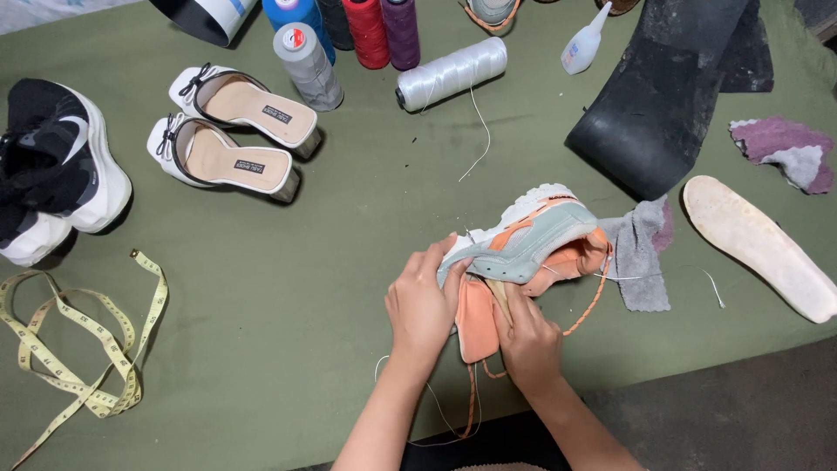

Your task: The person sews a light blue and orange sneaker using a curved awl and white thread. They repeatedly pierce the shoe's upper and pull the thread through, tightening stitches along the side and heel area.

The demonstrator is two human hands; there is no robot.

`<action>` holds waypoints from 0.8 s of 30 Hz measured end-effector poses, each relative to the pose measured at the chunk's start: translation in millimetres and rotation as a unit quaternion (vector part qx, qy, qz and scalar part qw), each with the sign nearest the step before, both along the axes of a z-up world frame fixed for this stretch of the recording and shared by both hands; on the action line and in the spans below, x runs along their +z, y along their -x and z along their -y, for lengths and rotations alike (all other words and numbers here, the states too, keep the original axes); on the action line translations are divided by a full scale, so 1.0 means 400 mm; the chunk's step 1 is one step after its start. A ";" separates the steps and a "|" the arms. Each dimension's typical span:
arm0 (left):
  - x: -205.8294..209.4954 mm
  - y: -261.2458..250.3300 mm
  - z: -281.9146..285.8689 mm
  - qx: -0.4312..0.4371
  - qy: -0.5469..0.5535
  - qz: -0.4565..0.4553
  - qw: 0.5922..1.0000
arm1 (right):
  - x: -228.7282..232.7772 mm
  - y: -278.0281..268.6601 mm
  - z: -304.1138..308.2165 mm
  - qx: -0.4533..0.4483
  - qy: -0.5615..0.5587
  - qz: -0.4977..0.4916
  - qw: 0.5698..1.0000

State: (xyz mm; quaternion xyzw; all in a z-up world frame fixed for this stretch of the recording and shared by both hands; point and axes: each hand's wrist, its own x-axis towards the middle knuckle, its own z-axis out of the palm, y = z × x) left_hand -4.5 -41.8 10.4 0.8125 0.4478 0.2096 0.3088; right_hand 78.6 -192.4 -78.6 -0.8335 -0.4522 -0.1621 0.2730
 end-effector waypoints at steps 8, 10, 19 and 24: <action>0.011 0.006 -0.008 -0.001 0.027 -0.008 1.000 | 0.172 -0.033 -0.015 0.023 -0.114 -0.822 0.558; 0.015 -0.006 -0.009 -0.004 0.014 0.002 1.000 | 0.157 -0.031 -0.010 0.029 -0.104 -0.815 0.570; -0.004 -0.005 0.005 -0.005 0.025 -0.009 1.000 | 0.177 0.002 0.007 -0.051 -0.130 -0.784 0.605; 0.007 -0.009 0.022 -0.018 0.026 -0.009 0.999 | 0.165 0.006 0.060 -0.025 0.106 -0.312 0.944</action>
